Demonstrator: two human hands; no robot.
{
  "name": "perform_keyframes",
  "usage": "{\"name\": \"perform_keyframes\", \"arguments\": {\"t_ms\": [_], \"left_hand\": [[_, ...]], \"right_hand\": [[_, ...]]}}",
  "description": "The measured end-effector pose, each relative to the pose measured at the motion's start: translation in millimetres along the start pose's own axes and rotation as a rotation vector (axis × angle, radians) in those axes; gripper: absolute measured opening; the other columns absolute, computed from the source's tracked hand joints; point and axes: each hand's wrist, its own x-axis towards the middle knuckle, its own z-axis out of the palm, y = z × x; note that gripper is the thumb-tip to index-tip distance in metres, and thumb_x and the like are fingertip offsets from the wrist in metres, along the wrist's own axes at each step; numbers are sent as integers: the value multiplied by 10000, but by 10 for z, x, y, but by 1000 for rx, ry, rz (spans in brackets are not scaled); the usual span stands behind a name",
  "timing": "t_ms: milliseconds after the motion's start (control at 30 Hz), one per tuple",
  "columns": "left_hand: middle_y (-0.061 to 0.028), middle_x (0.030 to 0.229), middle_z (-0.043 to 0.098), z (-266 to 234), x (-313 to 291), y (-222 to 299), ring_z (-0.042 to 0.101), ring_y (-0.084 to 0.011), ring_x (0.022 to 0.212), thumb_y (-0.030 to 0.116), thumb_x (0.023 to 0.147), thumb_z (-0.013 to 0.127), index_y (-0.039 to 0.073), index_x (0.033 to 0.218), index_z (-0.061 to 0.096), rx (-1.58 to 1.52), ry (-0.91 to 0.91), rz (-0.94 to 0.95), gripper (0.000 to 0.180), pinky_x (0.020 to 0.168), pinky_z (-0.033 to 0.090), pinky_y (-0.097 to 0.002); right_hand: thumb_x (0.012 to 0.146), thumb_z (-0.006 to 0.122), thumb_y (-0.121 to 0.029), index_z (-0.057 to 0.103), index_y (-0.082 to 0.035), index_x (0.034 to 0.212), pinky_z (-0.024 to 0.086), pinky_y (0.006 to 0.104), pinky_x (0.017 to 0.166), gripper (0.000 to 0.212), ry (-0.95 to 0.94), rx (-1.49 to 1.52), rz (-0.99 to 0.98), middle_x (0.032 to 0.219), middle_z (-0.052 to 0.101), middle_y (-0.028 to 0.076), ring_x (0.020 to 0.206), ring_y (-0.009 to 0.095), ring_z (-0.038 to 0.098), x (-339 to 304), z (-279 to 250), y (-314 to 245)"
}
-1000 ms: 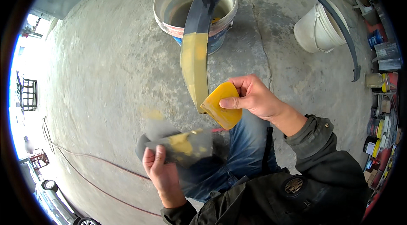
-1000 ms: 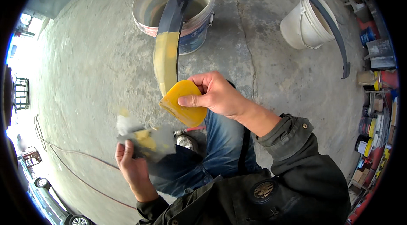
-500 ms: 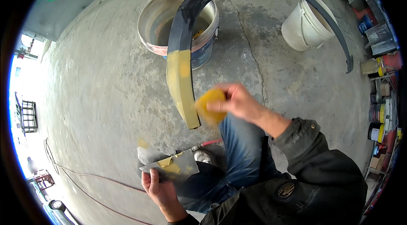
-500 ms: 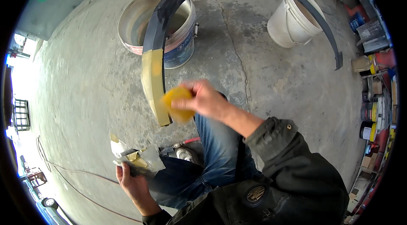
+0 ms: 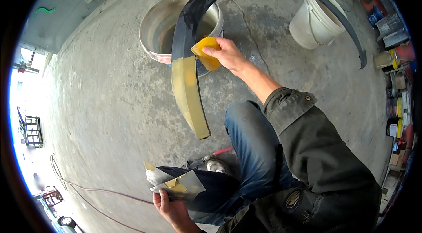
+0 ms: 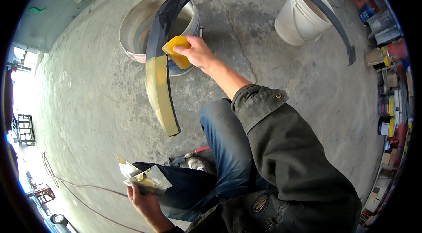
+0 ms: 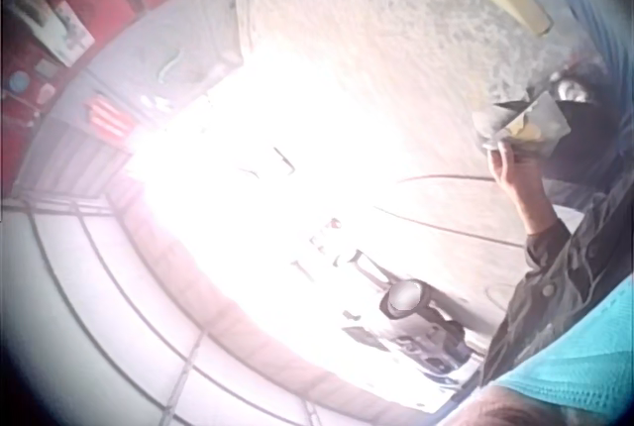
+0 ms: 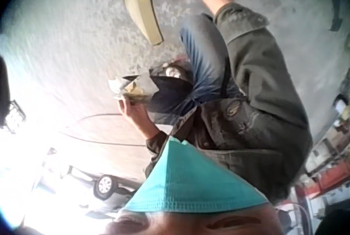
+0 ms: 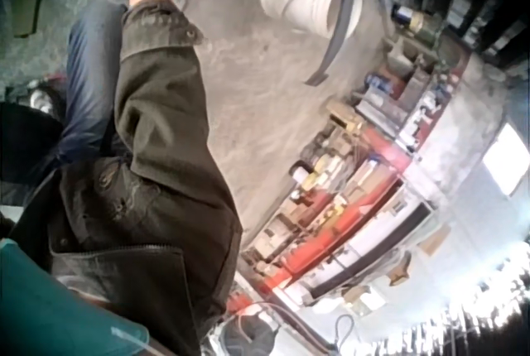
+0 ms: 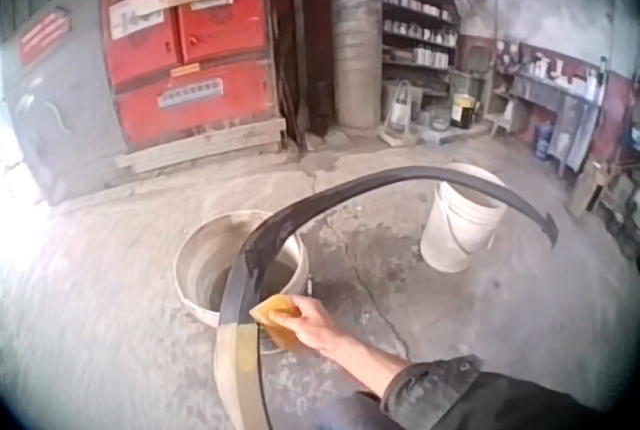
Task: The person sands a curved black car part with a yellow sanding block and sandpaper, then uses a pneumatic air gun to blow dust off the part. The person retrieves more sandpaper from a shelf and continues sanding the part.
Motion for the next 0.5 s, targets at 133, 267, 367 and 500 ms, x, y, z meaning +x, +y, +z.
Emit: {"name": "perform_keyframes", "arguments": {"t_ms": [133, 267, 367, 500], "left_hand": [[-137, 1119, 622, 39, 0, -1, 600, -231, 1012, 112, 953, 539, 9, 1152, 540, -8, -4, 0, 224, 888, 488, -394], [-138, 1121, 621, -36, 27, -57, 600, -231, 1013, 114, 955, 536, 12, 1150, 542, -18, -5, -19, 220, 881, 494, -394], [-139, 1126, 619, 17, -4, -21, 598, -231, 1017, 116, 957, 533, 14, 1153, 540, -1, 6, -11, 221, 884, 492, -397], [-136, 1134, 615, 62, 58, -85, 595, -231, 1027, 115, 963, 520, 4, 1183, 527, -21, -31, -21, 247, 899, 485, -392]], "right_hand": [[886, 666, -178, 640, -1, 1058, 477, 283, 786, 248, -13, -47, -3, 963, 674, 46, 858, 117, 606, -137, 35, 51], [884, 668, -173, 644, -8, 1056, 476, 283, 776, 239, -41, 5, 51, 956, 676, 44, 851, 108, 602, -384, 112, 63], [881, 669, -164, 645, -12, 1057, 477, 273, 772, 234, -76, 29, 87, 955, 675, 44, 846, 102, 599, -596, 206, 12], [860, 693, -149, 645, -7, 1041, 477, 264, 766, 235, -215, 31, 171, 932, 674, 34, 838, 88, 595, -991, 141, -33]]}}
